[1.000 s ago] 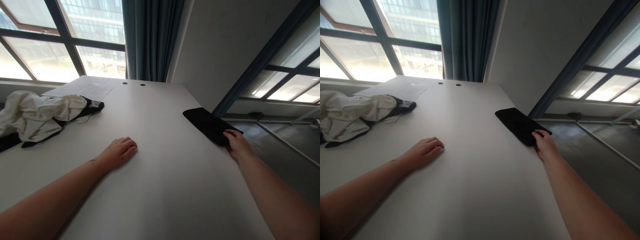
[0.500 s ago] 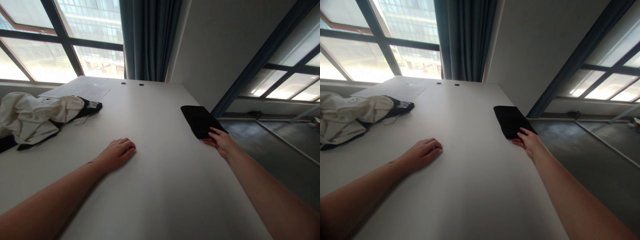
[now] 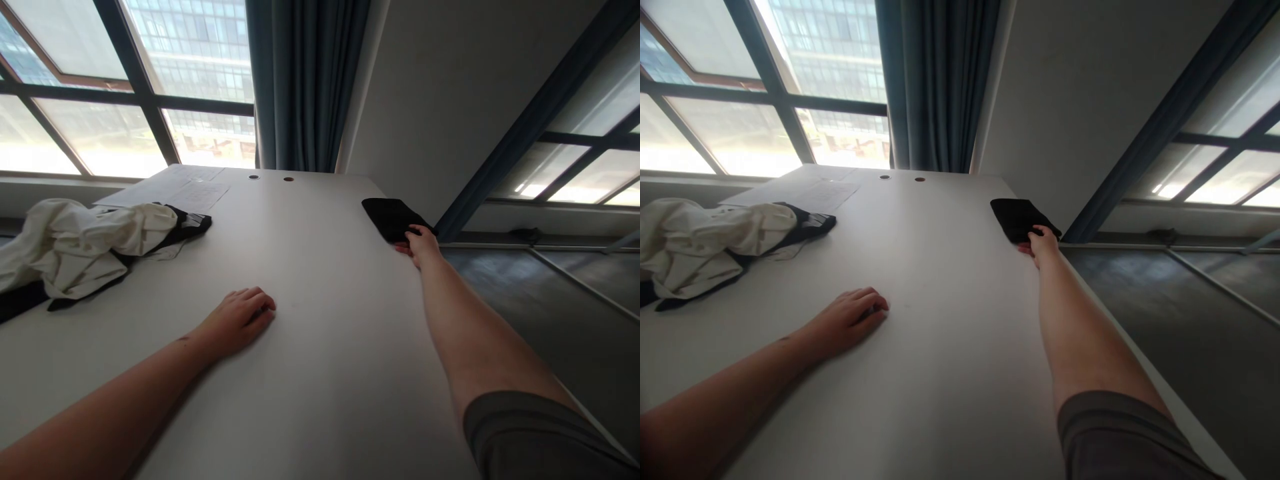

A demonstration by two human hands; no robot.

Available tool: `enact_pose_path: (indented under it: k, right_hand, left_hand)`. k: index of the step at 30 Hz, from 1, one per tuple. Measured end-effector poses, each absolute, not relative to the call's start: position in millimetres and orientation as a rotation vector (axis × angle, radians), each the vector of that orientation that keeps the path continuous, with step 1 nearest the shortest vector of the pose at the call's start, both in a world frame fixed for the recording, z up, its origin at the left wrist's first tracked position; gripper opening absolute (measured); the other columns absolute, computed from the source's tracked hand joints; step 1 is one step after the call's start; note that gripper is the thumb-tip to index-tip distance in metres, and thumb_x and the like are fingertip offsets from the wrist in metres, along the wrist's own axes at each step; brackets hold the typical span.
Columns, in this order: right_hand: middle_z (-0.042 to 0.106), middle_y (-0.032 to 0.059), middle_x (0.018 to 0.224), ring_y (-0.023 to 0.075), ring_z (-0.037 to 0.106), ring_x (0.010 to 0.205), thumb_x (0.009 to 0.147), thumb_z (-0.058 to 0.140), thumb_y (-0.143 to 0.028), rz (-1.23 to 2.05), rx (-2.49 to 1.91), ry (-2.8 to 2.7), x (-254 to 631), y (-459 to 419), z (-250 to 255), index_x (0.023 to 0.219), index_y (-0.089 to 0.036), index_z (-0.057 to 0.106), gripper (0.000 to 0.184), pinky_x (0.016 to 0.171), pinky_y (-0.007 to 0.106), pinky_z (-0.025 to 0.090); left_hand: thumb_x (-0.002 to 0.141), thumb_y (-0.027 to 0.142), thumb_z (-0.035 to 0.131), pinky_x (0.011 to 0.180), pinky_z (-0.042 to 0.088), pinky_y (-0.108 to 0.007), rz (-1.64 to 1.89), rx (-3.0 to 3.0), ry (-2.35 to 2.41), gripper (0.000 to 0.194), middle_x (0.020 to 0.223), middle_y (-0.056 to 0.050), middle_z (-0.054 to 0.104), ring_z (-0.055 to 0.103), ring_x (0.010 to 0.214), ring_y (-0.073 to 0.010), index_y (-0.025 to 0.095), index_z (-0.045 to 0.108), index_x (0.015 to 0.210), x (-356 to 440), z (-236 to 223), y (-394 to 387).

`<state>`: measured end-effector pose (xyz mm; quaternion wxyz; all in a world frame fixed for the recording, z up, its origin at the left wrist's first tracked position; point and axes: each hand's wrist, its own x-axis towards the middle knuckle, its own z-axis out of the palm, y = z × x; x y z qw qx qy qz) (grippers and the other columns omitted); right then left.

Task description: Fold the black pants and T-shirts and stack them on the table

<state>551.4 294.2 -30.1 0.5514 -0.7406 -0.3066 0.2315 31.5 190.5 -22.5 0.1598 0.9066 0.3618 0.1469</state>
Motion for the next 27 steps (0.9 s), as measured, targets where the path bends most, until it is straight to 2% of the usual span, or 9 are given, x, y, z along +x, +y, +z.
enact_pose_path:
  k: [4, 7, 10, 12, 14, 17, 19, 23, 27]
  right_hand:
    - [0.071, 0.0082, 0.103, 0.0149, 0.069, 0.062, 0.094, 0.059, -0.019, 0.486, -1.851, -0.742, 562.4, 290.7, -32.8, 0.137, -0.023, 0.058, 0.043, 0.06, 0.036, 0.067]
    - [0.072, 0.0116, 0.093, 0.0238, 0.073, 0.074, 0.092, 0.057, -0.019, 0.397, -1.984, -0.766, 572.5, 279.3, -30.5, 0.124, -0.018, 0.069, 0.034, 0.071, 0.048, 0.067]
    - [0.073, 0.0199, 0.112, 0.0377, 0.069, 0.114, 0.09, 0.058, -0.022, 0.204, -2.094, -0.863, 573.0, 276.2, -25.2, 0.111, -0.015, 0.077, 0.028, 0.104, 0.062, 0.054]
    - [0.067, 0.0212, 0.134, 0.0389, 0.054, 0.138, 0.093, 0.056, -0.025, -0.033, -2.135, -1.119, 564.9, 282.0, -25.0, 0.118, -0.016, 0.077, 0.034, 0.121, 0.059, 0.037]
    - [0.052, 0.0197, 0.157, 0.0364, 0.039, 0.152, 0.099, 0.05, -0.032, -0.204, -2.194, -1.448, 553.0, 291.5, -29.9, 0.141, -0.016, 0.067, 0.048, 0.128, 0.054, 0.024]
    - [0.028, 0.0183, 0.174, 0.0383, 0.022, 0.161, 0.103, 0.046, -0.05, -0.109, -2.361, -1.704, 539.0, 302.7, -43.3, 0.163, -0.016, 0.042, 0.069, 0.129, 0.06, 0.015]
    - [0.018, 0.0195, 0.177, 0.04, 0.016, 0.163, 0.103, 0.041, -0.059, 0.027, -2.456, -1.743, 535.8, 303.3, -51.4, 0.168, -0.015, 0.03, 0.079, 0.129, 0.062, 0.013]
    - [-0.002, 0.0217, 0.178, 0.0391, 0.003, 0.164, 0.105, 0.031, -0.063, 0.193, -2.515, -1.747, 533.9, 289.9, -56.5, 0.171, -0.01, 0.012, 0.087, 0.13, 0.058, 0.012]
    - [-0.004, 0.024, 0.178, 0.0382, 0.003, 0.164, 0.106, 0.029, -0.063, 0.216, -2.558, -1.727, 521.4, 274.6, -51.1, 0.171, -0.006, 0.008, 0.089, 0.131, 0.053, 0.011]
  left_hand:
    - [0.104, 0.041, 0.046, 0.094, 0.047, -0.04, 0.405, 2.586, 1.023, 0.026, 0.109, -0.006, 0.071, 0.066, 0.101, -0.0252, 0.025, 0.066, 0.108, 31.1, -23.6, 191.7]
    - [0.103, 0.04, 0.047, 0.095, 0.046, -0.04, 0.406, 2.584, 1.029, 0.025, 0.11, -0.007, 0.072, 0.066, 0.102, -0.0257, 0.025, 0.067, 0.108, 31.4, -25.0, 192.6]
    - [0.102, 0.04, 0.048, 0.093, 0.047, -0.04, 0.407, 2.578, 1.04, 0.025, 0.109, -0.007, 0.072, 0.067, 0.102, -0.0258, 0.025, 0.067, 0.107, 32.1, -25.5, 192.6]
    - [0.102, 0.04, 0.047, 0.093, 0.047, -0.04, 0.413, 2.578, 1.041, 0.026, 0.109, -0.007, 0.072, 0.067, 0.101, -0.0257, 0.025, 0.067, 0.107, 32.6, -25.2, 191.8]
    - [0.102, 0.04, 0.047, 0.094, 0.048, -0.04, 0.423, 2.579, 1.04, 0.026, 0.108, -0.007, 0.072, 0.067, 0.101, -0.0255, 0.025, 0.067, 0.108, 33.0, -24.8, 190.8]
    - [0.101, 0.04, 0.048, 0.095, 0.047, -0.041, 0.437, 2.579, 1.047, 0.025, 0.108, -0.007, 0.072, 0.067, 0.101, -0.0258, 0.025, 0.068, 0.107, 32.4, -24.5, 190.2]
    - [0.101, 0.039, 0.048, 0.096, 0.047, -0.042, 0.438, 2.579, 1.05, 0.025, 0.108, -0.007, 0.072, 0.067, 0.101, -0.0261, 0.025, 0.068, 0.107, 31.1, -25.1, 191.0]
    - [0.101, 0.038, 0.048, 0.096, 0.047, -0.042, 0.421, 2.579, 1.039, 0.025, 0.11, -0.007, 0.071, 0.066, 0.103, -0.0262, 0.025, 0.068, 0.109, 29.2, -26.6, 192.0]
    - [0.102, 0.038, 0.048, 0.097, 0.047, -0.042, 0.407, 2.582, 1.02, 0.025, 0.109, -0.007, 0.071, 0.066, 0.103, -0.0267, 0.024, 0.068, 0.109, 32.4, -26.6, 188.6]
